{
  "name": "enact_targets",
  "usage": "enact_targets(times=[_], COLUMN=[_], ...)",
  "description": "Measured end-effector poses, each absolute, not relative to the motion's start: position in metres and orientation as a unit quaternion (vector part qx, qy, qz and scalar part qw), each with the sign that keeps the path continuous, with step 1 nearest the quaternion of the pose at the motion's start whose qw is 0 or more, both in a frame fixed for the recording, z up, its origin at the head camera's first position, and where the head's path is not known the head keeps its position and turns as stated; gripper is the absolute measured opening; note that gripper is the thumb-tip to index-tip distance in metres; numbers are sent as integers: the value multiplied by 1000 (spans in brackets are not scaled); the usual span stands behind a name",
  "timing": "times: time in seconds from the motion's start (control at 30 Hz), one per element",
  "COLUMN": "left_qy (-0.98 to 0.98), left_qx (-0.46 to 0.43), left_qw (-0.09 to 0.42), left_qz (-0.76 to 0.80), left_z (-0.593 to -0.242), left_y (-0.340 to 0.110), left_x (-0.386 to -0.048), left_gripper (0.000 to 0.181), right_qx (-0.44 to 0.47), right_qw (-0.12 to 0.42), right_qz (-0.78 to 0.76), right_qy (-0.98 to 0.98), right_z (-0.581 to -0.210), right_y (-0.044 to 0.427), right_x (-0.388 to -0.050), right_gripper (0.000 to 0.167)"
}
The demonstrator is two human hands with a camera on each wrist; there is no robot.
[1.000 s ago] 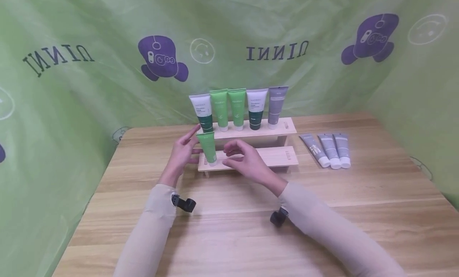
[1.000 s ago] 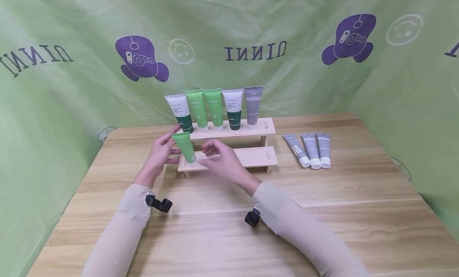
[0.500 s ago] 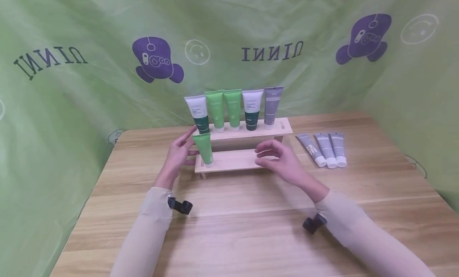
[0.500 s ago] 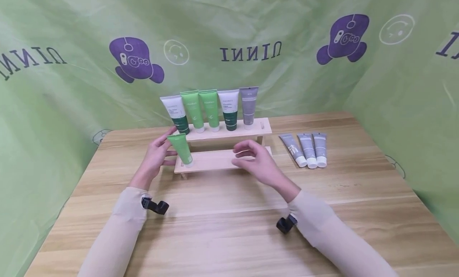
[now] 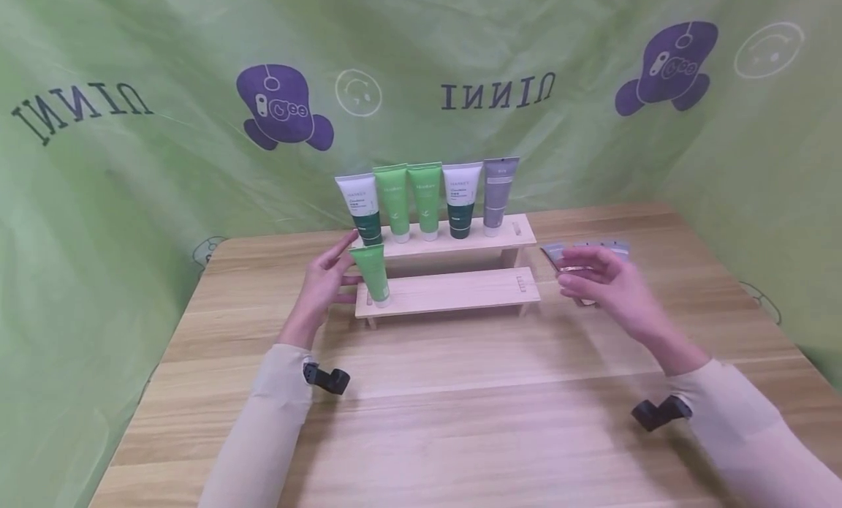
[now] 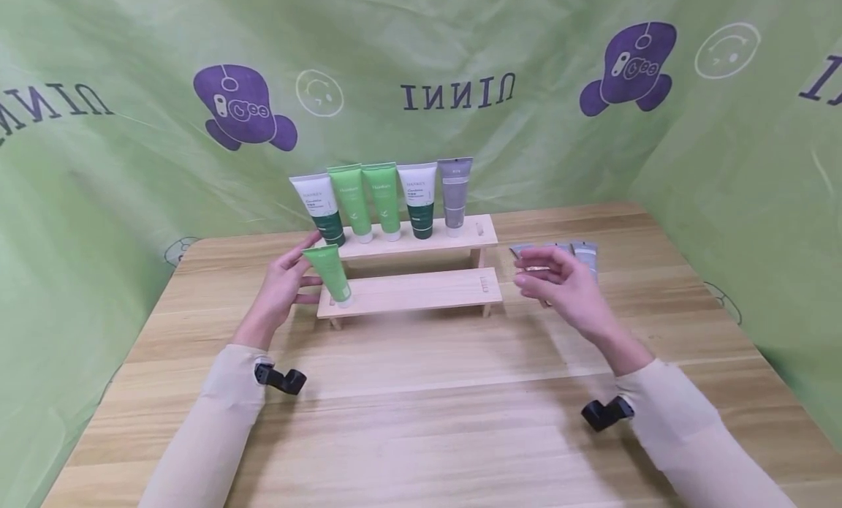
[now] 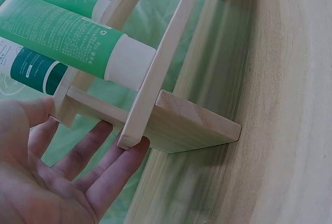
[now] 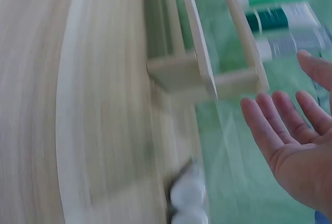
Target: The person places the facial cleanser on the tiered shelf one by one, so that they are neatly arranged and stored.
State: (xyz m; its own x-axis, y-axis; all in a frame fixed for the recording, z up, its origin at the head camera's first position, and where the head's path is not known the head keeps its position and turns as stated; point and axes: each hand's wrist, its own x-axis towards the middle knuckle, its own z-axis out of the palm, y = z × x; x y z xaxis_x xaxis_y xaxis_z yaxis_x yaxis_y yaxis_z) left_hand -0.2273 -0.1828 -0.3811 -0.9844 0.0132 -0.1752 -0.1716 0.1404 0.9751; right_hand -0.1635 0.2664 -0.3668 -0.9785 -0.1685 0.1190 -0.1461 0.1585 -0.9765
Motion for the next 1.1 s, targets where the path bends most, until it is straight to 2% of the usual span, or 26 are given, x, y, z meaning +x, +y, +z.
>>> enact_targets(times=[0.17,0.33,0.6,0.8,0.93,1.03,1.1], left_qy=[753,754,752,754,756,757,757], left_qx=[-50,-52,-44,-44,-43,-42,-41], left_qw=[70,76,73,76,73,72,70], left_qz=[652,651,654,651,649,648,648], left_z=[-382,-384,-383,-382,-383,-384,-384], left_y=[-183,-183,-184,-183,-183,-184,-185], left_x=[-226,-225,-226,-225,-226,-227,-227], left_gripper=[45,45,45,45,46,46,45], right_qx=[-70,-48,-41,0,-9,-1,15], right_qw=[15,38,131,161,170,174,181], right_qz=[-625,-657,-790,-766,-755,-743,-729], right_qy=[778,752,598,622,633,647,660], right_z=[-366,-372,-386,-390,-394,-395,-394], right_y=[302,339,393,410,416,417,415], right_x=[-160,-161,-181,-191,-197,-200,-202], right_gripper=[45,40,31,27,29,24,37])
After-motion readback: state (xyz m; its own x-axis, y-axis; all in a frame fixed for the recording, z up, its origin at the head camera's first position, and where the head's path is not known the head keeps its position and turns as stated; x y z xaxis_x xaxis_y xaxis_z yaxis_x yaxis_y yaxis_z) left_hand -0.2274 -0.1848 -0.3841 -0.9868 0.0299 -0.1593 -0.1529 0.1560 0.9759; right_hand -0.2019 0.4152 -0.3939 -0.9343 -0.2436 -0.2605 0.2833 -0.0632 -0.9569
